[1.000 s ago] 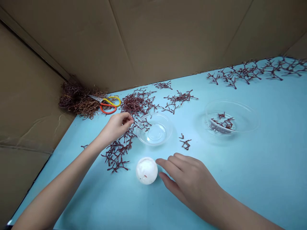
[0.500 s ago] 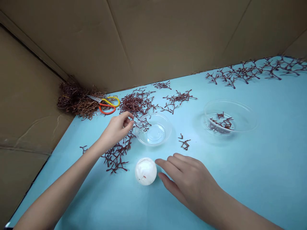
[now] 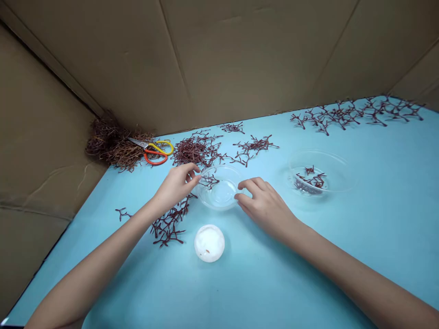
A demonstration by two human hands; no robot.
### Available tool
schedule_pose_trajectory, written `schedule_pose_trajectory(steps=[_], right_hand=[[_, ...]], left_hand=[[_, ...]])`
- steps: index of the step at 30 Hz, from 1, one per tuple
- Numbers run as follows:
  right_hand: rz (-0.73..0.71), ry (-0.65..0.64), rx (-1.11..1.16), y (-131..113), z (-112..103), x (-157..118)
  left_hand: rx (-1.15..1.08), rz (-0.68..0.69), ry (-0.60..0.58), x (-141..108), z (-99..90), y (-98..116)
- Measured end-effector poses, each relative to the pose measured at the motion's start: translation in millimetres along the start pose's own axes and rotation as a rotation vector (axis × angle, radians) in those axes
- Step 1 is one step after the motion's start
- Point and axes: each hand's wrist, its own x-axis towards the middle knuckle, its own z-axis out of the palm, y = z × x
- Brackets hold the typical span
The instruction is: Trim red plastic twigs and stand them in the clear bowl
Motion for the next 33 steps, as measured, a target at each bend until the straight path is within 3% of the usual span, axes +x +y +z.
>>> schedule_pose_trajectory(steps=[22, 33], right_hand=[[-0.040, 0.046, 0.034, -10.5, -0.1, -6.0], [-0.087, 0.033, 0.047, -26.4, -10.6, -9.5]], left_hand=[[0.143, 0.026, -0.042, 0.4, 8.4, 3.2], [0.232, 0.152, -0.063, 8.7, 1.0, 12.0]])
